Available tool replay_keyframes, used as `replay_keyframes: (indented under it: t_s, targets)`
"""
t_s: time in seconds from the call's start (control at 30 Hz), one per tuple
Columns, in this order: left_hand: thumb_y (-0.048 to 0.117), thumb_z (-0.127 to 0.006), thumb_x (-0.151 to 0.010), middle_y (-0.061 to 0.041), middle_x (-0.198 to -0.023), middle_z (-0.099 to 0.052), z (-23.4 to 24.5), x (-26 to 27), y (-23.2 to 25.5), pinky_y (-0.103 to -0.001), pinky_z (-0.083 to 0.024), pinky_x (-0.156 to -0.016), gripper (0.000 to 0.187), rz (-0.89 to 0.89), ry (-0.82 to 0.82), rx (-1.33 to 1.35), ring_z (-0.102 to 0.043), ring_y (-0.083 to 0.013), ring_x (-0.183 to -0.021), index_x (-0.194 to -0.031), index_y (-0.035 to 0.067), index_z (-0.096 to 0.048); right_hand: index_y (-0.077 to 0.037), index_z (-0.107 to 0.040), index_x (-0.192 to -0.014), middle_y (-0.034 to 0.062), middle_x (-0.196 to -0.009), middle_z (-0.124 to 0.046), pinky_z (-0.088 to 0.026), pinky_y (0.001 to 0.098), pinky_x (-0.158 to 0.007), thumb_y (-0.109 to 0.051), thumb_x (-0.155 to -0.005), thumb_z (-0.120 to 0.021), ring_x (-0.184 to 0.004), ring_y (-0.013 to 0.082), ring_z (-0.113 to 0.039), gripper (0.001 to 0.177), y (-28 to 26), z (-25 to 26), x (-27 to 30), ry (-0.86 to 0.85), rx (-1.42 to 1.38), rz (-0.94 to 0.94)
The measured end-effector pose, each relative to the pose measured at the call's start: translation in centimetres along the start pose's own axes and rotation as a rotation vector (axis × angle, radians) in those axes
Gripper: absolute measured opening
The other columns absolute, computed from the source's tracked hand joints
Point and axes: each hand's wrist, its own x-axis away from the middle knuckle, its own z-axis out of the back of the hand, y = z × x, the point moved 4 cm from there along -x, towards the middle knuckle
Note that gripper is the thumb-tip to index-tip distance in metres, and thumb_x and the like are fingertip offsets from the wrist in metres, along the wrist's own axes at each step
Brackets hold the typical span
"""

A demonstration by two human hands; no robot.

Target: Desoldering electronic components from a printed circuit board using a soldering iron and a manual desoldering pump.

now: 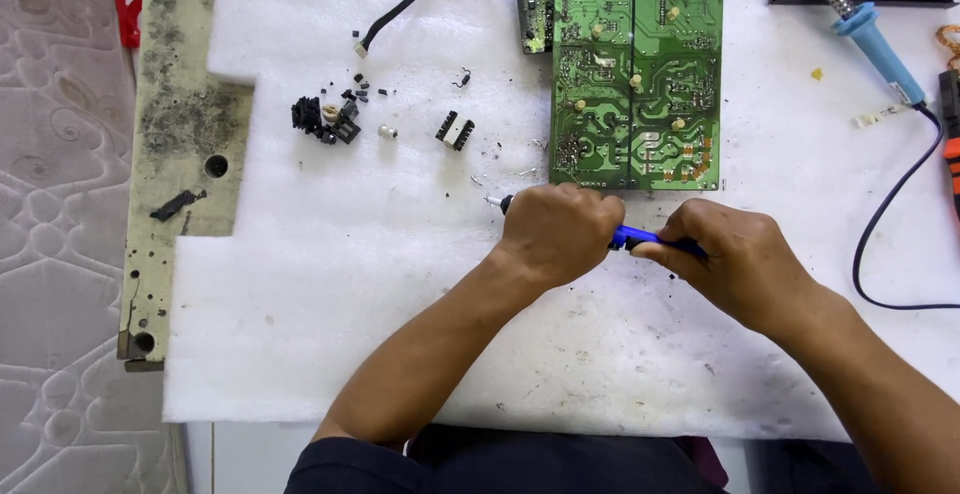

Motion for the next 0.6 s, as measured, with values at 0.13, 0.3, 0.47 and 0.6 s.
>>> replay_keyframes:
  t_s: [0.13,0.3,0.47,0.6]
  targets:
    - [0.006,-0.071,-0.093,0.001,-0.058,-0.064,0.9,-0.4,-0.5,-0.035,-0.04,-0.038,0.029,-0.037,0.171,-0.15,-0.058,-0.0183,-0.045,-0.068,0.021,-0.064,-0.005,-0.071,-0.107,0.01,-0.102,-0.08,-0.063,0.0386,-0.074,-0.03,-0.09,-0.092,-0.085,0.0247,-0.078,0.036,2.1,-1.8,0.5,0.022,-0.037,0.014]
    - [-0.003,-0.071,-0.076,0.003,-0.054,-0.054,1.0,0.0,-0.9,-0.034,-0.037,-0.04,0.031,0.035,0.312,-0.171,-0.053,-0.0172,-0.048,-0.065,0.022,-0.056,-0.002,-0.072,-0.109,0.0122,-0.103,-0.079,-0.067,0.0338,-0.077,-0.022,-0.089,-0.095,-0.088,0.0215,-0.079,0.036,1.3,-0.5,-0.2,0.102,-0.066,0.039]
    - [0.021,-0.073,-0.107,0.0,-0.061,-0.066,4.1,-1.0,-2.1,-0.037,-0.045,-0.04,0.031,0.09,0.272,-0.01,-0.061,-0.0205,-0.048,-0.077,0.017,-0.067,0.001,-0.068,-0.131,0.0206,-0.124,-0.078,-0.065,0.0347,-0.093,-0.013,-0.088,-0.095,-0.1,0.0242,-0.077,0.053,0.0,1.4,-1.4,0.17,-0.166,-0.074]
    - [0.018,-0.089,-0.093,-0.001,-0.074,-0.072,7.0,-1.6,-5.8,-0.029,-0.058,-0.05,0.022,0.225,0.429,0.657,-0.062,-0.0119,-0.054,-0.092,0.012,-0.068,0.007,-0.054,-0.14,0.0248,-0.121,-0.071,-0.07,0.0338,-0.082,0.01,-0.101,-0.08,-0.098,0.0264,-0.074,0.047,-2.2,3.5,-3.7,0.261,-0.5,-0.214]
